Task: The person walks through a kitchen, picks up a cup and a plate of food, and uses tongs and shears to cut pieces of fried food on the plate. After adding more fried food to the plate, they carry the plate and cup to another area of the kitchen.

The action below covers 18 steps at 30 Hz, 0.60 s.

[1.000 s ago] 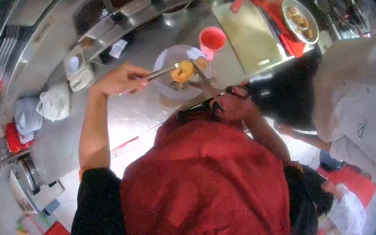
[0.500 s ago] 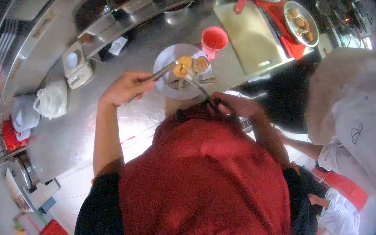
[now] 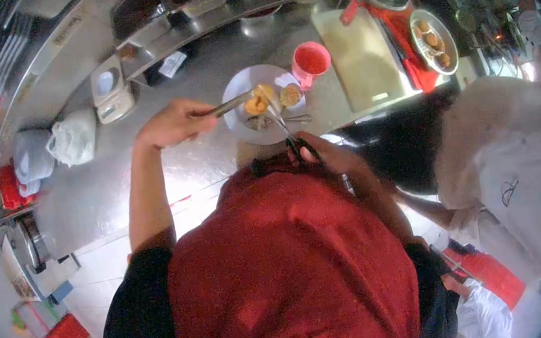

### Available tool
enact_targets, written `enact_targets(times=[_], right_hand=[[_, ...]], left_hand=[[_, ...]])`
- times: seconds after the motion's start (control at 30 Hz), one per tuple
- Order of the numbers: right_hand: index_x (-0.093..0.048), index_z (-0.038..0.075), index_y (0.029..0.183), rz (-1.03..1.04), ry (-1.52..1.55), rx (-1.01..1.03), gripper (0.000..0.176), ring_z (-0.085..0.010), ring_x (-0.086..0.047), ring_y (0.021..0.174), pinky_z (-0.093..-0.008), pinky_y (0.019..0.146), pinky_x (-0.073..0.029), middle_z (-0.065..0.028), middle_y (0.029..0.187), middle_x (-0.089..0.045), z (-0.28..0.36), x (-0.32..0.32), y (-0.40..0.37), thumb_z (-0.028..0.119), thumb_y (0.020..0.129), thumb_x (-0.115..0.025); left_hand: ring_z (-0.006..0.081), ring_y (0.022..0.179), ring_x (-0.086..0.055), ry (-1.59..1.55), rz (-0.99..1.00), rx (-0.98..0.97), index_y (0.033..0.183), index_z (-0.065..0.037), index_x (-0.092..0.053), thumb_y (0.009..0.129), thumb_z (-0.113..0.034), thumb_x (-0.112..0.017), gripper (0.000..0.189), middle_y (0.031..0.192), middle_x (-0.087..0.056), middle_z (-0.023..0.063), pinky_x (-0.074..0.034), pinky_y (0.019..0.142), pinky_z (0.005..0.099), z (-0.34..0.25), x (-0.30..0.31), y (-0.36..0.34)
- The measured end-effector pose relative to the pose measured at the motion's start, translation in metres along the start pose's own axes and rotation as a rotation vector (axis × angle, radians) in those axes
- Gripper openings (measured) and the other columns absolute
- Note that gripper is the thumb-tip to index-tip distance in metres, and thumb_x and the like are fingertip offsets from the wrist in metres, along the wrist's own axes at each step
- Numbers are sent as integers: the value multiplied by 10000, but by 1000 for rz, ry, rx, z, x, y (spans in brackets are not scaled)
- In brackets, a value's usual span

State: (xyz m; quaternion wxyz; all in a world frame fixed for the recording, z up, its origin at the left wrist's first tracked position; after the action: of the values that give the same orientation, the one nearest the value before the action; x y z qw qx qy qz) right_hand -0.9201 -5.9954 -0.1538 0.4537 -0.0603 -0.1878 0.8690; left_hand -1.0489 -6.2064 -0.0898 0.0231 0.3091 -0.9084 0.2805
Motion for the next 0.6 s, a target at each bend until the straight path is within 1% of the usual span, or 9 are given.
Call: enact_targets(times=[0.17, 0.23, 0.27, 0.33, 0.37, 0.43, 0.47, 0.53, 0.6], right_hand=[[-545, 11, 1125, -56, -57, 25, 580, -283, -535, 1023, -395, 934, -409, -178, 1072, -572, -12, 4, 8, 550, 911, -518], [-588, 2, 1032, -114, 1, -80, 522, -275, -557, 944, -410, 849, -443, -166, 987, -592, -25, 9, 10, 507, 906, -549], [-588, 2, 1032, -114, 2, -80, 522, -275, -557, 944, -410, 849, -443, -166, 987, -592, -28, 8, 10, 507, 906, -549], [-606, 4, 946, -211, 89, -35, 430, -233, -563, 807, -391, 737, -463, -118, 859, -595, -31, 15, 9, 431, 905, -587], [-606, 4, 946, -211, 91, -34, 430, -233, -563, 807, -391, 737, -463, -118, 859, -595, -31, 15, 9, 431, 905, -587], [-596, 7, 946, -213, 156, -84, 370, -166, -542, 725, -330, 668, -459, -61, 780, -580, -35, 16, 7, 374, 907, -615], [-596, 7, 946, -215, 159, -84, 370, -166, -542, 725, -330, 668, -459, -61, 780, -580, -28, 15, 5, 374, 907, -615], [-594, 22, 931, -252, 249, -115, 306, -105, -506, 665, -271, 615, -438, -2, 736, -556, -16, 14, 1, 325, 910, -632], [-591, 30, 931, -251, 289, -108, 292, -97, -503, 665, -262, 611, -433, 7, 735, -553, -25, 13, 5, 318, 912, -632]], left_hand=[[55, 583, -458, 20, 15, 18, 1150, -58, -673, 892, -305, -672, 357, 726, -563, -31, -410, 512, 232, 0, -2, 4], [55, 567, -443, 16, -2, 30, 1138, -57, -668, 894, -287, -671, 336, 710, -546, -37, -386, 496, 232, 2, -2, 7], [55, 550, -428, 11, -17, 42, 1127, -56, -663, 895, -268, -670, 314, 694, -528, -43, -361, 481, 231, 3, -1, 8], [54, 547, -431, 1, -7, 50, 1126, -53, -660, 899, -267, -664, 311, 691, -532, -43, -362, 479, 231, 6, -1, 10], [53, 543, -433, -11, 4, 58, 1125, -51, -657, 904, -265, -657, 308, 688, -536, -44, -363, 477, 230, 7, -1, 10], [52, 541, -441, -22, -22, 61, 1109, -46, -656, 910, -265, -647, 296, 690, -544, -41, -364, 475, 228, 5, 2, 9], [51, 538, -449, -36, -48, 64, 1093, -41, -654, 916, -264, -636, 286, 693, -553, -38, -365, 474, 226, 4, 5, 8], [52, 537, -455, -49, -38, 36, 1056, -42, -666, 915, -294, -635, 290, 696, -561, -28, -368, 474, 222, 11, 14, 5], [53, 535, -461, -64, -32, 5, 1018, -43, -678, 914, -323, -633, 302, 699, -569, -18, -370, 475, 219, 10, 17, 3]])
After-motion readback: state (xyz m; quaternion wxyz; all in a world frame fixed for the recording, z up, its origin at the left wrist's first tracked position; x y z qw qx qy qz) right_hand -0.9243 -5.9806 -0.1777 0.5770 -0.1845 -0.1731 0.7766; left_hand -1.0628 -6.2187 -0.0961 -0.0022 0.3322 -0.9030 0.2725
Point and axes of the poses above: each hand's wrist, its own y-axis towards the middle knuckle, its own x-axis out of the back of the hand, z = x × y, the point moved 10 cm from there along y, towards the middle knuckle
